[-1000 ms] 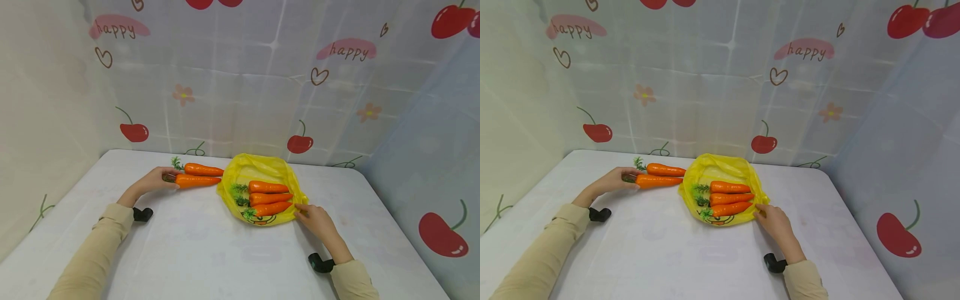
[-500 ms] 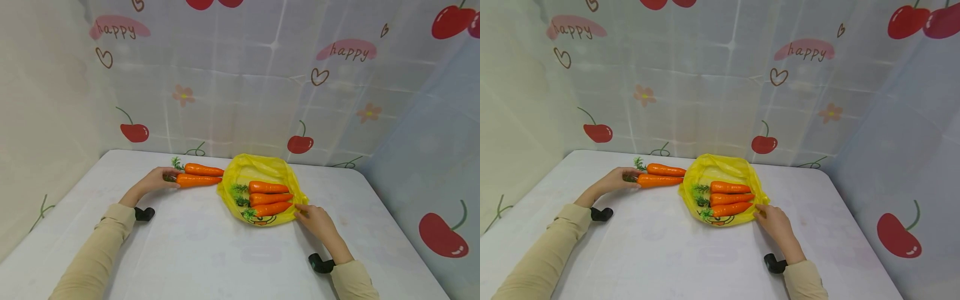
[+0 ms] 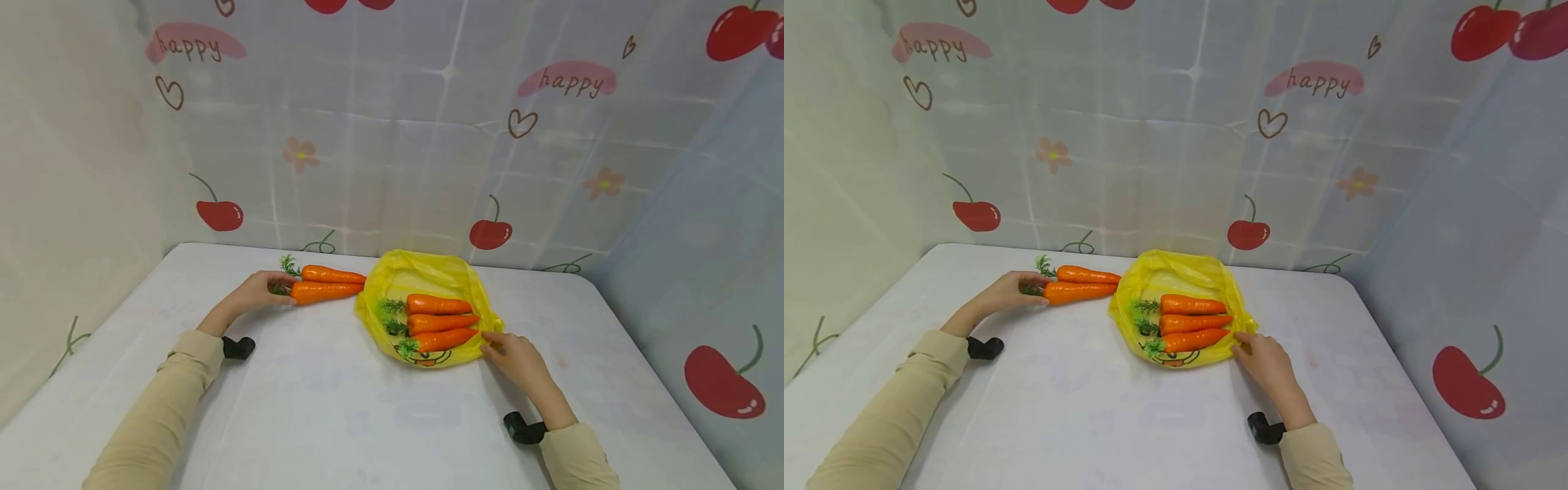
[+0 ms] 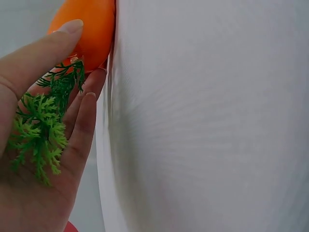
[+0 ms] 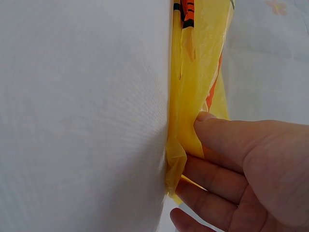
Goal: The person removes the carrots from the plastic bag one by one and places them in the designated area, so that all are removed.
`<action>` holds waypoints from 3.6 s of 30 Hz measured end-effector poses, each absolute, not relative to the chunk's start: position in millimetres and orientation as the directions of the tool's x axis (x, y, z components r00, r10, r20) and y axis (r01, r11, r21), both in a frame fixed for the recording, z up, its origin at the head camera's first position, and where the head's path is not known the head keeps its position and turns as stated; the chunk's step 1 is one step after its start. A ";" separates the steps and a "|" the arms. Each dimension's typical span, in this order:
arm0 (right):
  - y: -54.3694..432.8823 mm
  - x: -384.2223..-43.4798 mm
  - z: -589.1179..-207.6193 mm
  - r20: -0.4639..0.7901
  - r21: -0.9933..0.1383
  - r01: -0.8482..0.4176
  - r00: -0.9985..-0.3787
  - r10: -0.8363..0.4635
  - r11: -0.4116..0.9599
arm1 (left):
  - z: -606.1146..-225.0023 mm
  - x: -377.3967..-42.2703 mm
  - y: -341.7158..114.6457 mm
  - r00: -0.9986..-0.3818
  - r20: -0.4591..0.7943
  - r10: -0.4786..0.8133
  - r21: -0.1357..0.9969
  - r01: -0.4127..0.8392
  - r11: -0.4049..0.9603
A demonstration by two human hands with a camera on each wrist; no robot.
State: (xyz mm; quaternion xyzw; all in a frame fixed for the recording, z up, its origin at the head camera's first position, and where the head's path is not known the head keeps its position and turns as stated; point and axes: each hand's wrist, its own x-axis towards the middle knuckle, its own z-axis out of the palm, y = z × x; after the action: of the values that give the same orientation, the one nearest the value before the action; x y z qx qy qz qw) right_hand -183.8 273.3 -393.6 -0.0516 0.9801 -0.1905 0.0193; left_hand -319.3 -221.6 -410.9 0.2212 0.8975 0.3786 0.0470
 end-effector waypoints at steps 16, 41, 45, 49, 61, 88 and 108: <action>272.7 -184.0 -392.5 -0.008 -0.373 -0.098 -0.994 -0.109 0.923 | -403.8 -313.1 -225.9 -0.920 0.060 0.388 0.707 0.314 0.634; 272.9 -183.0 -392.1 0.006 -0.375 -0.116 -0.992 -0.123 0.920 | -403.8 -307.3 -241.7 -0.927 0.095 0.362 0.703 0.320 0.635; 273.4 -183.1 -392.6 0.015 -0.375 -0.124 -0.992 -0.128 0.919 | -400.9 -303.9 -242.7 -0.934 0.104 0.342 0.711 0.310 0.631; 273.2 -182.7 -392.7 0.020 -0.376 -0.128 -0.991 -0.130 0.918 | -397.9 -300.9 -244.3 -0.935 0.111 0.336 0.726 0.307 0.615; 271.6 -181.9 -391.2 0.027 -0.380 -0.129 -0.991 -0.128 0.916 | -387.2 -297.3 -261.3 -0.928 0.163 0.334 0.793 0.325 0.516; 274.4 -184.7 -395.3 0.003 -0.378 -0.117 -0.992 -0.125 0.918 | -351.2 -301.7 -205.9 -0.895 0.186 0.405 0.870 0.342 0.356; 274.5 -184.6 -396.3 -0.001 -0.377 -0.105 -0.994 -0.114 0.920 | -368.8 -318.6 -76.1 -0.771 0.259 0.582 0.926 0.370 0.079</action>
State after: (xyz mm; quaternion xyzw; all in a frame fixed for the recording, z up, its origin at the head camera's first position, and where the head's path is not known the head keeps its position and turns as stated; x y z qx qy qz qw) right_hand -184.6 274.5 -396.3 -0.0557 0.9798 -0.1916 0.0113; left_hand -318.6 -76.1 -368.8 0.3263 0.7291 0.5950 0.0890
